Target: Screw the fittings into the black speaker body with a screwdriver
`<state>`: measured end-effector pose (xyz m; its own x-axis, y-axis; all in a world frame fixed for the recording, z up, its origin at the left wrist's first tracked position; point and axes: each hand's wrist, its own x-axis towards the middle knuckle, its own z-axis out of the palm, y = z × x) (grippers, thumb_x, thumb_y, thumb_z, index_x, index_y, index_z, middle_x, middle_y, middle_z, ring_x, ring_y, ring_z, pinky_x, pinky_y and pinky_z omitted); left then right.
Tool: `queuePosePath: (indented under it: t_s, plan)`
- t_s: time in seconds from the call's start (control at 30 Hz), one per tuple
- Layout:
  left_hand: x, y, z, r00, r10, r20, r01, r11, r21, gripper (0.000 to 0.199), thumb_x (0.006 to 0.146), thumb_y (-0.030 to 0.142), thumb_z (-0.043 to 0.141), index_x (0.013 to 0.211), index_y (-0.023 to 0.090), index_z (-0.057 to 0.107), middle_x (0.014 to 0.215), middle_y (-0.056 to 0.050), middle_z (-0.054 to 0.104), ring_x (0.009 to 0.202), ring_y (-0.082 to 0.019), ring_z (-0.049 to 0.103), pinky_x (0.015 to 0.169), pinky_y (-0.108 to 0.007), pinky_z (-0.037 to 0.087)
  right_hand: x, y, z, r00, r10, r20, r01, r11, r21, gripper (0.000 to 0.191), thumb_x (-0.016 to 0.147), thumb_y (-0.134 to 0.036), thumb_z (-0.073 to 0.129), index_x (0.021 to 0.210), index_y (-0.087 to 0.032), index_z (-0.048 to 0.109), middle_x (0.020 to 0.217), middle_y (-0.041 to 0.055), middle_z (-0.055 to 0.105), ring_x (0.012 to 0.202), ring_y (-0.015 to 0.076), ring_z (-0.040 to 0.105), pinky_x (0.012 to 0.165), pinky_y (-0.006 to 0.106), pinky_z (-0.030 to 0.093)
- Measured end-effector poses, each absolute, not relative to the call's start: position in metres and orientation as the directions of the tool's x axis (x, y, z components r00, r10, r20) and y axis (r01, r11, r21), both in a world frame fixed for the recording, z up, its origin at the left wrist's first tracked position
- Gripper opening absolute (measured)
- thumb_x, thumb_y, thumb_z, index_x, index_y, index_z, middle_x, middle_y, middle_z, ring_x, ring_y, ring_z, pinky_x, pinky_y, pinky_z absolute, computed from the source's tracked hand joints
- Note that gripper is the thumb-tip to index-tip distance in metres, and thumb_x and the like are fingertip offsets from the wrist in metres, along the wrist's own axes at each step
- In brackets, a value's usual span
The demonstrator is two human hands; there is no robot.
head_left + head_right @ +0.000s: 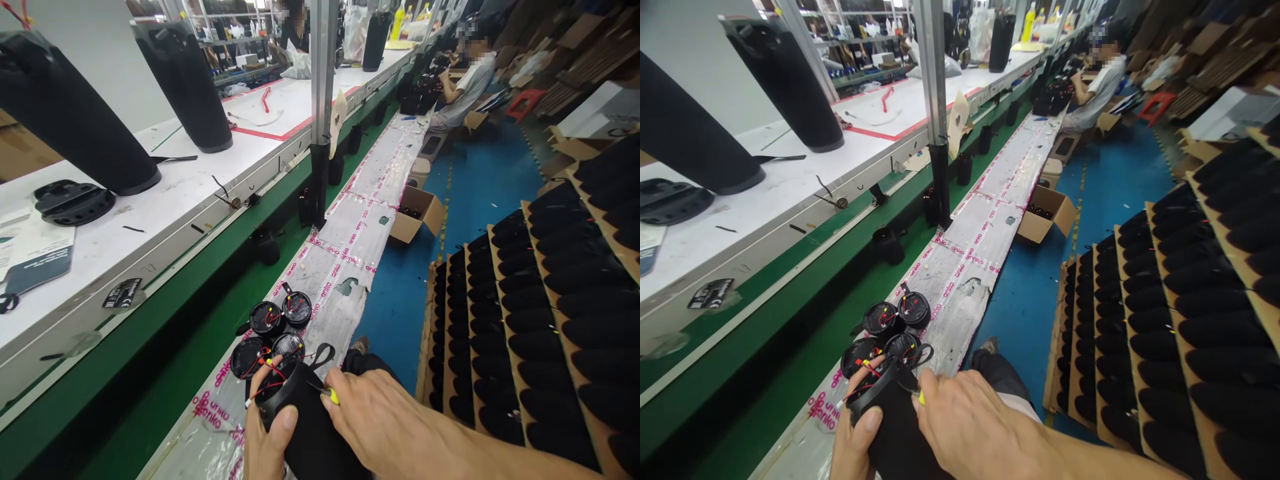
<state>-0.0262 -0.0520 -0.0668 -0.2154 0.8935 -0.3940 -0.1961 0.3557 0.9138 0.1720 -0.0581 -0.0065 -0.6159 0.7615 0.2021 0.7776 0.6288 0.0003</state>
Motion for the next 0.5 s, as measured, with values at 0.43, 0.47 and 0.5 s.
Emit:
queuePosePath:
  t_s: [0.43, 0.47, 0.5]
  plan:
    - [-0.026, -0.071, -0.087, 0.448, 0.781, -0.435, -0.753, 0.592, 0.288, 0.051, 0.094, 0.061, 0.056, 0.122, 0.024, 0.078, 0.131, -0.010, 0.074, 0.142, -0.038, 0.050, 0.125, -0.049, 0.032, 0.173, -0.051, -0.002, -0.410, 0.905, 0.115, 0.810, 0.420, -0.411, 0.028, 0.112, -0.033, 0.032, 0.118, -0.021, 0.057, 0.085, 0.0019, 0.069, 0.072, 0.0194, 0.068, 0.068, 0.031, 0.052]
    - [-0.028, -0.071, -0.087, 0.479, 0.786, -0.392, -0.760, 0.594, 0.263, 0.048, 0.098, 0.056, 0.053, 0.125, 0.024, 0.076, 0.131, -0.009, 0.074, 0.142, -0.037, 0.050, 0.125, -0.050, 0.030, 0.176, -0.054, -0.005, -0.416, 0.899, 0.137, 0.810, 0.435, -0.393, 0.029, 0.112, -0.033, 0.031, 0.119, -0.021, 0.057, 0.089, 0.0033, 0.070, 0.074, 0.0197, 0.068, 0.069, 0.031, 0.052]
    - [-0.029, -0.070, -0.088, 0.490, 0.789, -0.370, -0.770, 0.591, 0.241, 0.046, 0.100, 0.052, 0.050, 0.126, 0.025, 0.076, 0.131, -0.009, 0.074, 0.141, -0.037, 0.050, 0.125, -0.050, 0.030, 0.179, -0.056, -0.007, -0.436, 0.887, 0.153, 0.806, 0.460, -0.371, 0.030, 0.112, -0.032, 0.030, 0.120, -0.021, 0.057, 0.094, 0.0046, 0.071, 0.075, 0.0200, 0.069, 0.069, 0.031, 0.053]
